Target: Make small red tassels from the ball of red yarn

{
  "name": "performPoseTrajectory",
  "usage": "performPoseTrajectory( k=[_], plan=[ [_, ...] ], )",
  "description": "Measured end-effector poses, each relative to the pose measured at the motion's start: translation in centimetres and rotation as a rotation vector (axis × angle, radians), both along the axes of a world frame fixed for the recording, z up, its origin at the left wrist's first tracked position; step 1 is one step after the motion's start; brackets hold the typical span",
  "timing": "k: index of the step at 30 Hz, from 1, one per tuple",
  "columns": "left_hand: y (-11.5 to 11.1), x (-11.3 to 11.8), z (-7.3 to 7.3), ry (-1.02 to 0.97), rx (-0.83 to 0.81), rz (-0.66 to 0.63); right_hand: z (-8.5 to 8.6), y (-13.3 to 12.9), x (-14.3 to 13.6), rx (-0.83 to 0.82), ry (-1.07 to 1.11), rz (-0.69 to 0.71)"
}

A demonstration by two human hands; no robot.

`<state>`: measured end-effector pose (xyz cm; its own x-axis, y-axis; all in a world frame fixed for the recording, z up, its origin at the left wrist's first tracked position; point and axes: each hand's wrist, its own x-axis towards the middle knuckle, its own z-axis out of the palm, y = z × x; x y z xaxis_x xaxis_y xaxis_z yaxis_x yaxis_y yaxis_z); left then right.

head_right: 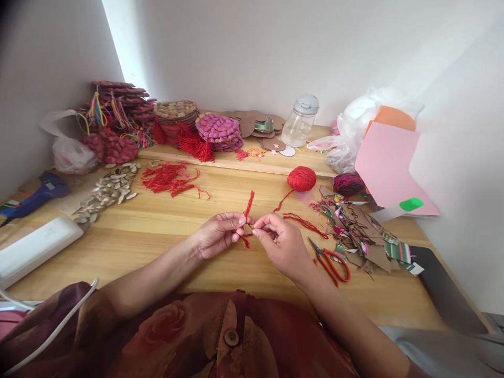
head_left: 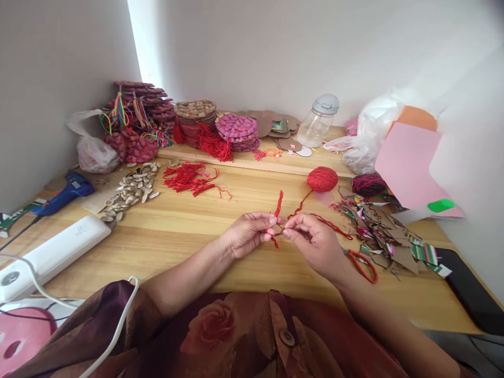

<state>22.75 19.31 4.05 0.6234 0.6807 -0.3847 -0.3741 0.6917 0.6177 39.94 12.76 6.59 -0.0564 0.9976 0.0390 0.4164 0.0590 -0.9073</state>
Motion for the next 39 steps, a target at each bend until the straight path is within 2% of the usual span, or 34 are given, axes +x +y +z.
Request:
performPoseTrajectory(
  k=[3, 7, 9, 11, 14, 17, 19, 22, 29, 35, 39],
  plan=[
    [0.2, -0.1, 0.4, 0.025, 0.061, 0.088, -0.1, -0.1, 0.2, -0.049, -0.001, 0.01],
    [0.6, -0.4, 0.9, 0.077, 0.14, 0.205, 0.5, -0.5, 2.4, -0.111, -0.09, 0.031],
    [0.8, -0.5, 0.9, 0.085, 0.179, 0.214, 0.9, -0.6, 3.6, -0.122, -0.16, -0.006],
    [0.8, -0.5, 0.7, 0.111, 0.228, 0.178, 1.3, -0.5, 4.1, -0.088, -0.12, -0.094],
    [0.6, -0.5, 0.3, 0.175, 0.325, 0.11, 1.8, 0.1, 2.9, -0.047, 0.213, -0.171],
    [0.3, -0.6, 0.3, 0.215, 0.42, 0.084, 2.0, 1.0, 0.2, -0.162, 0.543, -0.094],
    [0.1, -0.6, 0.5, 0.235, 0.465, 0.06, 1.8, 1.6, -1.4, -0.247, 0.633, -0.05],
    [0.0, -0.6, 0.8, 0.276, 0.513, 0.046, 1.3, 2.1, -2.4, -0.285, 0.634, -0.038],
    [0.1, -0.3, 0.5, 0.389, 0.577, 0.131, 0.4, 2.6, -1.6, -0.315, 0.656, -0.005],
    [0.1, -0.3, 0.0, 0.47, 0.674, 0.123, -1.0, 3.0, -1.9, -0.269, 0.661, -0.116],
    [0.2, -0.2, -0.7, 0.482, 0.673, 0.1, -1.6, 3.2, -2.2, -0.211, 0.654, -0.19]
  ],
)
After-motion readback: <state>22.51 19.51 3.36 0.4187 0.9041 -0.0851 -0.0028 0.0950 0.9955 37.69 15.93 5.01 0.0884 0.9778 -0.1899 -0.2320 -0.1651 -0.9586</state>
